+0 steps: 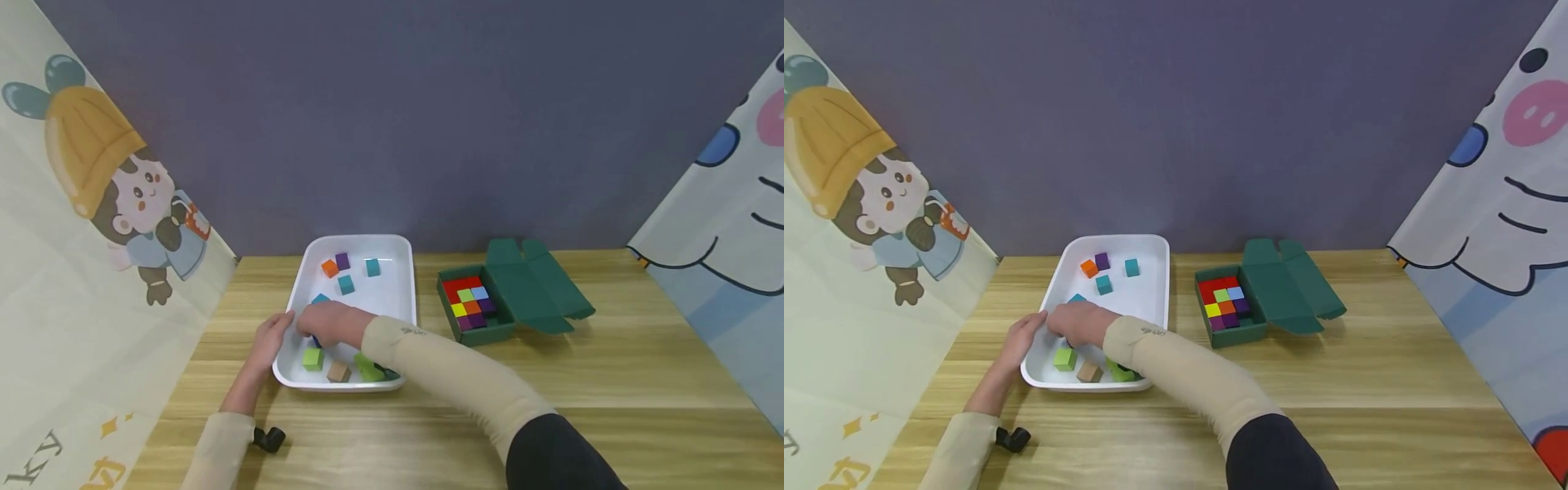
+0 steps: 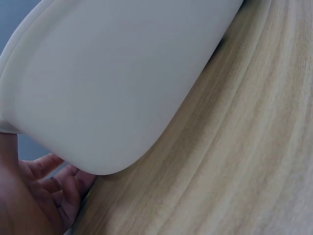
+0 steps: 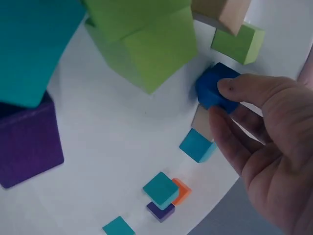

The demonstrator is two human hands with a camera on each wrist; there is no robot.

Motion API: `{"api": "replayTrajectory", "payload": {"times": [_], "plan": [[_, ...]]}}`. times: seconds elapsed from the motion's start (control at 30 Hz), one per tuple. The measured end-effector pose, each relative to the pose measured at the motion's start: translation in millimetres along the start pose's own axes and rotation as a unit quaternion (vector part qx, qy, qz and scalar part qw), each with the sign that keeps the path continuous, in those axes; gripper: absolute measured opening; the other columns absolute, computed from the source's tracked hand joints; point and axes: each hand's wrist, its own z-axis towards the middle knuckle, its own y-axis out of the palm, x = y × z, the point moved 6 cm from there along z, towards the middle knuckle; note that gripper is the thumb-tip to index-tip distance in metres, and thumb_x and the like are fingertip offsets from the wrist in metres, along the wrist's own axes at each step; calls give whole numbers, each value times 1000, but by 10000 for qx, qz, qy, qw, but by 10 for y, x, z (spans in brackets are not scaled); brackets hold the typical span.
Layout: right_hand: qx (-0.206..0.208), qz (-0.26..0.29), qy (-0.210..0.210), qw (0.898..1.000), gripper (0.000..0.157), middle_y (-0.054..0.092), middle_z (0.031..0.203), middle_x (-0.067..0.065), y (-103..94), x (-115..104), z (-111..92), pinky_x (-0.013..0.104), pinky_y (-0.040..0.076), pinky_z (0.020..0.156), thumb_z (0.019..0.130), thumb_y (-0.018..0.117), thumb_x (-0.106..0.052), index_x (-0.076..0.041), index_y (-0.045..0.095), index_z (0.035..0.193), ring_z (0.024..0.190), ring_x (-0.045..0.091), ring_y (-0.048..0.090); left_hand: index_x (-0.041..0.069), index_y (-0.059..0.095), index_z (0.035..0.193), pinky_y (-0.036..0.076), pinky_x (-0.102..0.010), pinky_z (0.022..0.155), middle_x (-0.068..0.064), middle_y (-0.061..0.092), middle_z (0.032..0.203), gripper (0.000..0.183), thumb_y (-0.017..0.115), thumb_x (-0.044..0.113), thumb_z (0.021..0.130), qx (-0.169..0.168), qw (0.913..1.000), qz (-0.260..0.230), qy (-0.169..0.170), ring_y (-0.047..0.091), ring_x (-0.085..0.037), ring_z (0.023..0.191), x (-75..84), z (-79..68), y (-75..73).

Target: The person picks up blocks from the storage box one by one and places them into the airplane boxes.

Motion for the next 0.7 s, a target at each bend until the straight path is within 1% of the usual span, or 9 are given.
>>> {"api": "replayTrajectory", "payload": {"times": [0.07,0.13,0.23,0.33,0.47,0.6,0.7], "plan": [[-28,-13,-31,10000,25,61,100,-10,-19,-8,-35,18,46,80,90,69,-7,-23,65,109,86,7,54,-9,53,126,56,-28,74,-27,59,118,59,46,44,102,24,10000,-44,9,63,-17,89,-3,-2,-9],[-43,-55,-75,9999,24,61,99,-11,-49,-12,-113,18,46,80,90,69,-8,-23,65,110,86,8,53,-9,53,126,56,-28,74,-26,60,116,58,46,44,102,5,10000,-55,5,64,-18,89,-4,-9,-14],[35,-153,-153,9998,27,61,97,-11,-120,22,-289,19,47,80,89,72,-9,-23,65,111,86,9,53,-9,53,127,55,-27,74,-25,61,113,59,46,44,102,-3,10000,-75,-24,64,-18,88,2,-14,-16],[201,-235,-281,9991,30,61,97,-10,-204,124,-514,20,48,80,86,74,-8,-20,66,112,85,10,53,-10,49,131,55,-28,73,-25,62,112,63,45,46,101,-27,9999,-50,-106,64,-18,86,7,-9,-17],[402,-248,-363,9982,27,61,94,-8,-263,348,-831,22,49,80,85,75,-7,-17,67,109,83,11,53,-10,47,132,56,-28,72,-25,62,112,65,45,47,101,-59,9998,-61,-205,64,-18,84,-3,-1,-8],[431,-109,-120,9989,24,62,95,-6,-259,632,-1152,24,51,81,86,75,-11,-18,68,108,85,13,54,-9,47,133,55,-28,73,-24,62,113,64,45,46,101,-85,9996,-105,-232,64,-17,85,-4,-1,8],[522,-173,14,9985,23,61,96,-5,-245,845,-1405,25,52,79,86,75,-12,-18,68,106,84,13,53,-9,45,134,55,-28,75,-24,61,114,65,44,47,101,-117,9996,-76,-243,64,-18,88,-3,-5,13]]}}
